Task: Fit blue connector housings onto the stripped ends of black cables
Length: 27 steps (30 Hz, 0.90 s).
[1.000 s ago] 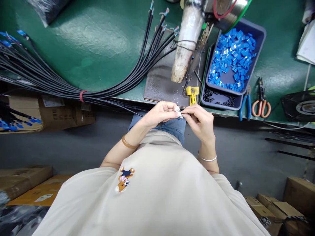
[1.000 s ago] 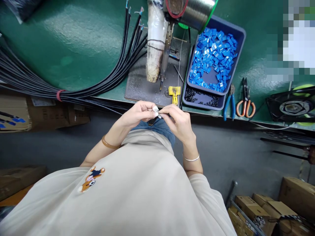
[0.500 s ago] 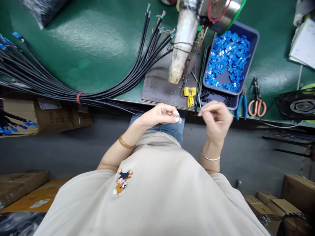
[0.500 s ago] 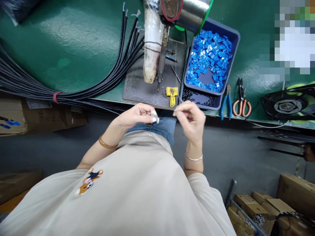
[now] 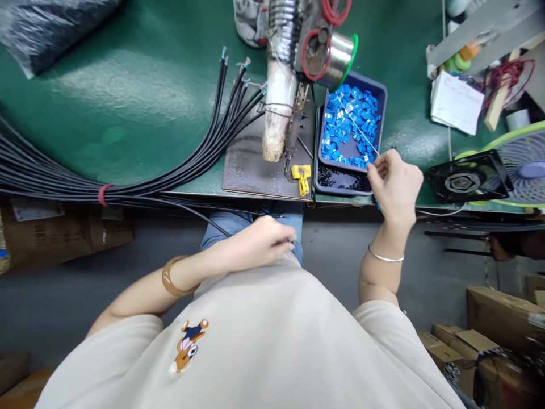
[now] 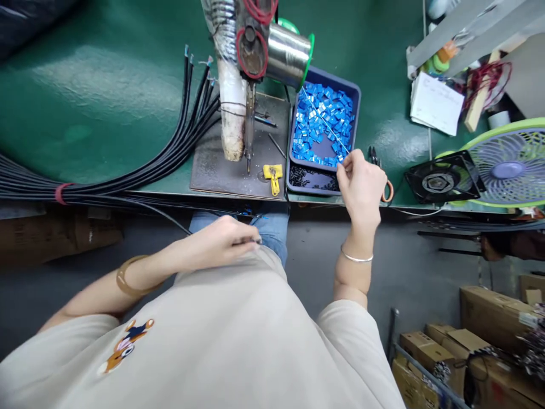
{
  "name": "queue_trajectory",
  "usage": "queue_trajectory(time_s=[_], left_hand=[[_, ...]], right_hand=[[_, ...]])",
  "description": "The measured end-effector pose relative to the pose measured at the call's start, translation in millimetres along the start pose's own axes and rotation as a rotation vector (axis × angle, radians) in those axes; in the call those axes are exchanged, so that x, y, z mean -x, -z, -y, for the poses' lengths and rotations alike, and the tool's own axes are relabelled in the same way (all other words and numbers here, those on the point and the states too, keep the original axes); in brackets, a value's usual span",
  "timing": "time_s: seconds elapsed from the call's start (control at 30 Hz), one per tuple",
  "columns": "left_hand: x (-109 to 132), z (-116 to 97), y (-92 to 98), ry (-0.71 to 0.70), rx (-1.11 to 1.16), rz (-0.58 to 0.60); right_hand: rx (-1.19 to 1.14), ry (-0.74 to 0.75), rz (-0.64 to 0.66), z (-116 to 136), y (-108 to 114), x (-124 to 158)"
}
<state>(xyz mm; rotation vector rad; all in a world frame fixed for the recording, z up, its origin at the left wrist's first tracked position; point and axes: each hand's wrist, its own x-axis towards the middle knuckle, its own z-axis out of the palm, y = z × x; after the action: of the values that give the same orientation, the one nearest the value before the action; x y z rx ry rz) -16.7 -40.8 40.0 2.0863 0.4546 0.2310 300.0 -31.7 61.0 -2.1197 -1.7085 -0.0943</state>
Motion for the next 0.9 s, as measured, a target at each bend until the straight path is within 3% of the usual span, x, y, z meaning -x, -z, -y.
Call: queue_trajectory(time_s=[0.1,0.17,0.23,0.27,0.33,0.5,0.63,0.77,0.83,0.9], left_hand=[[10.2,34.3,-17.0,0.372,0.438,-0.576],[18.8,50.0,-22.7,0.471,0.592,-0.939],[25.6,57.3,-23.6,0.483,0.709,-1.167],[27.4,58.3,-22.6,0.475,0.77,-1.221],[27.3,56.7,-18.5,0.449,0.904,-1.221],[12.1,48.3,-5.3,0.348,1.125,-0.953],[-1.2,41.0,0.5,0.319,1.169,-0.829],[-12.1,35.6,2.4,0.33,1.117,-0.752],[-17.5,35.2,2.1,0.331,1.099,-0.747],[-22.7,35.6,1.5,0.321,1.094,-0.746]], right_hand=[[0.084,0.025,-0.052,-13.3,-27.3,-24.5],[0.13,0.041,-0.033,-19.6,-41.5,-38.8],[0.125,0.037,-0.013,-24.6,-51.1,-51.1],[0.103,0.034,-0.012,-26.6,-54.3,-56.5],[0.063,0.014,0.003,-29.4,-58.2,-66.0],[0.228,-0.099,0.077,-28.2,-62.4,-75.6],[0.303,-0.035,-0.033,-19.5,-57.0,-64.5],[0.128,-0.012,-0.213,-7.3,-41.7,-44.9],[-0.045,0.009,-0.294,2.1,-33.8,-30.4],[-0.308,0.006,-0.29,15.7,-29.0,-11.7]])
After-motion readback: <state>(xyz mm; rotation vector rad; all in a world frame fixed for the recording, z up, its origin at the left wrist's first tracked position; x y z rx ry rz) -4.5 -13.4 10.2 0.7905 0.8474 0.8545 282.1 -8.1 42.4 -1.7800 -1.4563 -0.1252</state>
